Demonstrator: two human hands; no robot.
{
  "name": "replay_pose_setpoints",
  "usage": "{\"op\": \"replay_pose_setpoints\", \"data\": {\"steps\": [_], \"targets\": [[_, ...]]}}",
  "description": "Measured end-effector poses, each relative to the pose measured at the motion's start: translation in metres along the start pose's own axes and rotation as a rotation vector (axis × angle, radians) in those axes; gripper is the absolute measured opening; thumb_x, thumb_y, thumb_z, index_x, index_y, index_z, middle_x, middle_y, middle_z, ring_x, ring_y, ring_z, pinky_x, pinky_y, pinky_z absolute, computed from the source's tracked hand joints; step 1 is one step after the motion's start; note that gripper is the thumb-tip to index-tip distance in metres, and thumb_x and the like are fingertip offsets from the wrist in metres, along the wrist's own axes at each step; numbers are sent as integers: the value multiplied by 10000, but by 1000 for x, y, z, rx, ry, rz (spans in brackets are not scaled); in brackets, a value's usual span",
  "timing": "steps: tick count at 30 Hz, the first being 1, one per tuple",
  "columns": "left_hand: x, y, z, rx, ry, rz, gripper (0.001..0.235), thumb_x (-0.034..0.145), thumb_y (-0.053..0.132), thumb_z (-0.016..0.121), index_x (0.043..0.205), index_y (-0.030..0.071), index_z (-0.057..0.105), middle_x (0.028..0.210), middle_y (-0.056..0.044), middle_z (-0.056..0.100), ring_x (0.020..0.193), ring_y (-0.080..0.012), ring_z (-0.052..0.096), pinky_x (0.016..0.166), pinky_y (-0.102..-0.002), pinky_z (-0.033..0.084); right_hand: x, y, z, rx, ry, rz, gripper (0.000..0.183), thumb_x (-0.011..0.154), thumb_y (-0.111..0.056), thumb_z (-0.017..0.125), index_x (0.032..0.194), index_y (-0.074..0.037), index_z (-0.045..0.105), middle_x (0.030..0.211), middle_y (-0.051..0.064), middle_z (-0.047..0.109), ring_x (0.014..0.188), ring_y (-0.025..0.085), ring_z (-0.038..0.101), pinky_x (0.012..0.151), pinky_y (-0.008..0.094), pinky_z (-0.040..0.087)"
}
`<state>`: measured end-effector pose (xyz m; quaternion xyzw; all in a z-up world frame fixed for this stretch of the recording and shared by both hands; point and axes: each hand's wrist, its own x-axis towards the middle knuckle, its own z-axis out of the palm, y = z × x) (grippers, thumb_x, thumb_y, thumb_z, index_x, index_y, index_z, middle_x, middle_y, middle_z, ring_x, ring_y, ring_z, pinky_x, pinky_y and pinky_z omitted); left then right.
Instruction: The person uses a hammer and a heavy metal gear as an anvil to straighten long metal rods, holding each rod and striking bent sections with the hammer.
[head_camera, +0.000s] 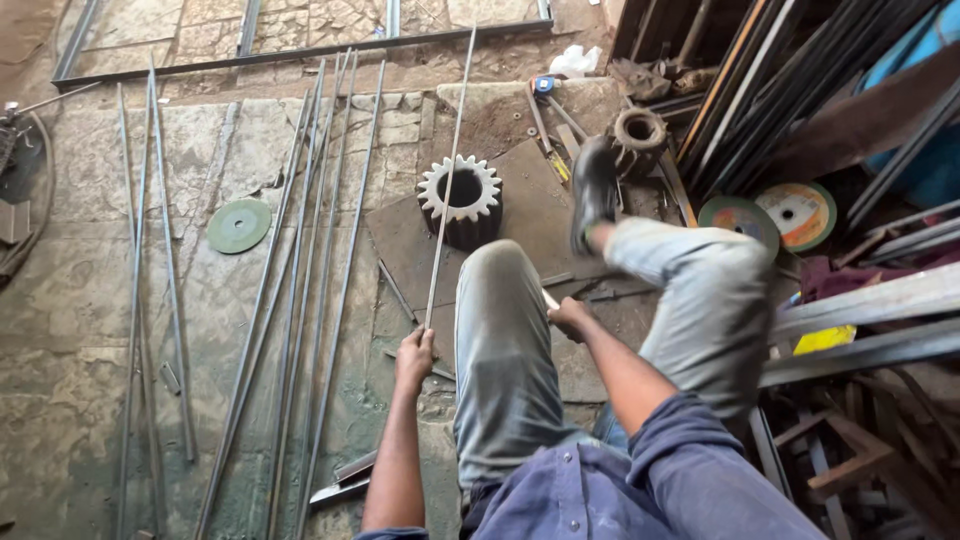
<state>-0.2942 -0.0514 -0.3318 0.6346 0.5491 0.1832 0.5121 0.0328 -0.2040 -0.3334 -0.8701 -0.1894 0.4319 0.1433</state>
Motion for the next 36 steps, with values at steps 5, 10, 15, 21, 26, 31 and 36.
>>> {"op": "replay_pose_setpoints", "data": {"steps": [5,10,15,21,26,31,36], "targets": [[2,0,4,445,160,-192,410,977,493,570,1326,309,683,1179,-168,727,1101,-383,674,918,-500,530,16,2,-10,387,-148,10,248,959,-202,686,1081,-15,578,619,110,515,437,221,480,370,393,348],[28,42,3,559,208,-157,395,985,455,550,1272,204,655,1104,-219,723,1070,-450,667,899,-557,515,60,-20,-43,366,-241,-126,360,919,-92,631,1249,-202,539,739,144,572,457,227,515,374,399,388],[44,139,-6,-104,-74,-276,356,970,429,586,1138,121,645,826,-73,582,704,-221,531,606,-385,458,66,5,-51,338,-277,-142,541,903,-72,663,1409,-207,526,884,150,671,530,253,616,395,406,410],[28,293,27,-780,-570,-70,299,1010,340,636,1115,60,637,756,-7,588,612,-112,568,572,-279,507,73,34,-73,332,-362,-160,555,921,-56,642,1450,-150,503,880,134,720,570,234,655,439,405,487],[36,391,95,-1359,-986,102,278,1120,310,480,1168,57,584,930,-155,700,729,-231,653,720,-363,554,69,43,-77,417,-389,-176,602,891,-50,674,1464,-131,510,902,123,714,591,194,642,475,361,494],[48,437,127,-1595,-1251,291,322,1196,337,405,1201,50,551,979,-214,708,787,-261,662,793,-386,549,57,43,-86,473,-411,-120,649,873,-42,695,1476,-154,483,880,134,709,548,195,612,482,347,489],[49,451,134,-1628,-1288,363,325,1202,341,393,1219,47,530,966,-226,697,768,-275,663,814,-398,550,49,44,-88,423,-395,-145,661,852,-6,707,1465,-136,497,847,163,690,551,209,632,486,357,496]]}}
